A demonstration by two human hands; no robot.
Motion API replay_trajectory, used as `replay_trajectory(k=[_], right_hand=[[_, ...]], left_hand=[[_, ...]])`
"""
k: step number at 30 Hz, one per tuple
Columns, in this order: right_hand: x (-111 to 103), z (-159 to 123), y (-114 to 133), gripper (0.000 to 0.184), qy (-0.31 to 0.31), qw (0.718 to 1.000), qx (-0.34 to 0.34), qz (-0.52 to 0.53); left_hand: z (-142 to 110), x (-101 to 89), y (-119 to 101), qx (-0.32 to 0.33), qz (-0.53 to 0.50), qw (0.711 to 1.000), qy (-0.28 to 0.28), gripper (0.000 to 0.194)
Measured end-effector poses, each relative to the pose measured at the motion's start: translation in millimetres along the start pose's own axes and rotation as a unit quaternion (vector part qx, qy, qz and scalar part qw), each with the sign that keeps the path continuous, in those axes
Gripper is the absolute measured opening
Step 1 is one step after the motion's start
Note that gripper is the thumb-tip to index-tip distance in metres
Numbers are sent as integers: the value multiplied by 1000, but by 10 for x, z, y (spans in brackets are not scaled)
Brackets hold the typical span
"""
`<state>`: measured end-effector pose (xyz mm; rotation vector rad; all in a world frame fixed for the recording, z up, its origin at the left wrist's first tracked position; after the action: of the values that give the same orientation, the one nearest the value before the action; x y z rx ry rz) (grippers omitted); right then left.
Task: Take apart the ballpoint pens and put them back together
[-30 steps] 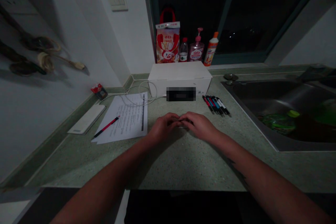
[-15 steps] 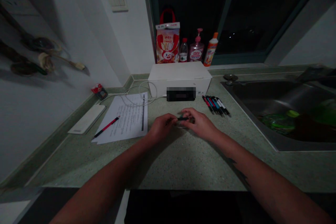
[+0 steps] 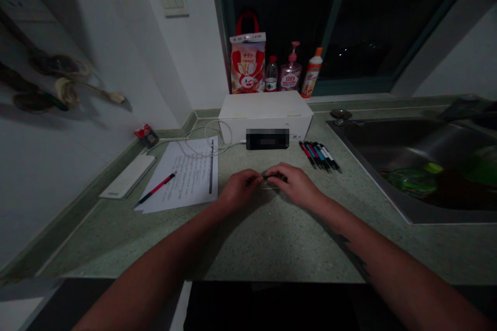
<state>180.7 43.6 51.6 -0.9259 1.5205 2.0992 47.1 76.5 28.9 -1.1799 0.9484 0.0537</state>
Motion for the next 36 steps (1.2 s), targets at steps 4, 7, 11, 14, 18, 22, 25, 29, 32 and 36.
replay_trajectory(k=[4, 7, 11, 14, 18, 22, 25, 29, 32, 36], right_hand=[[-81, -16, 11, 11, -21, 1000, -16, -9], [56, -22, 3, 12, 46, 999, -8, -12], [301, -52, 68, 15, 133, 988, -20, -80], [386, -67, 104, 16, 155, 982, -35, -105], [372, -76, 133, 19, 152, 979, -52, -122], [365, -86, 137, 18, 165, 975, -54, -139], [362, -90, 130, 13, 169, 974, -53, -142], [373, -88, 123, 6, 169, 974, -60, -138], [354, -73, 104, 7, 154, 976, -53, -144], [211, -42, 31, 10, 88, 985, -11, -146]], left_hand=[[24, -86, 88, -10, 11, 1000, -23, 25], [34, -190, 98, 2, 99, 994, -38, 21], [27, -228, 123, 0, 213, 977, -13, 27], [10, -207, 118, 1, 235, 972, 11, 32], [-6, -144, 40, 19, 249, 968, 30, 31], [-7, -66, 13, 17, 289, 956, 51, 29], [-11, -55, 17, 22, 297, 954, 44, 33], [-7, -81, 72, 19, 255, 967, 20, 34], [10, -90, 109, 14, 229, 973, 11, 23], [14, -180, 138, 0, 144, 989, -39, 16]])
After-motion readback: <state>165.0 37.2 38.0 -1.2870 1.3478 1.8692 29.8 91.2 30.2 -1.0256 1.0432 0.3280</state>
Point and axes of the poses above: each hand's wrist, its own z-axis towards the middle knuckle, its own x-axis out of the palm, y = z × x, the point moved 10 cm from there along z, towards the middle knuckle, and after that the axes turned 7 degrees about y, right-handed, at the moved point
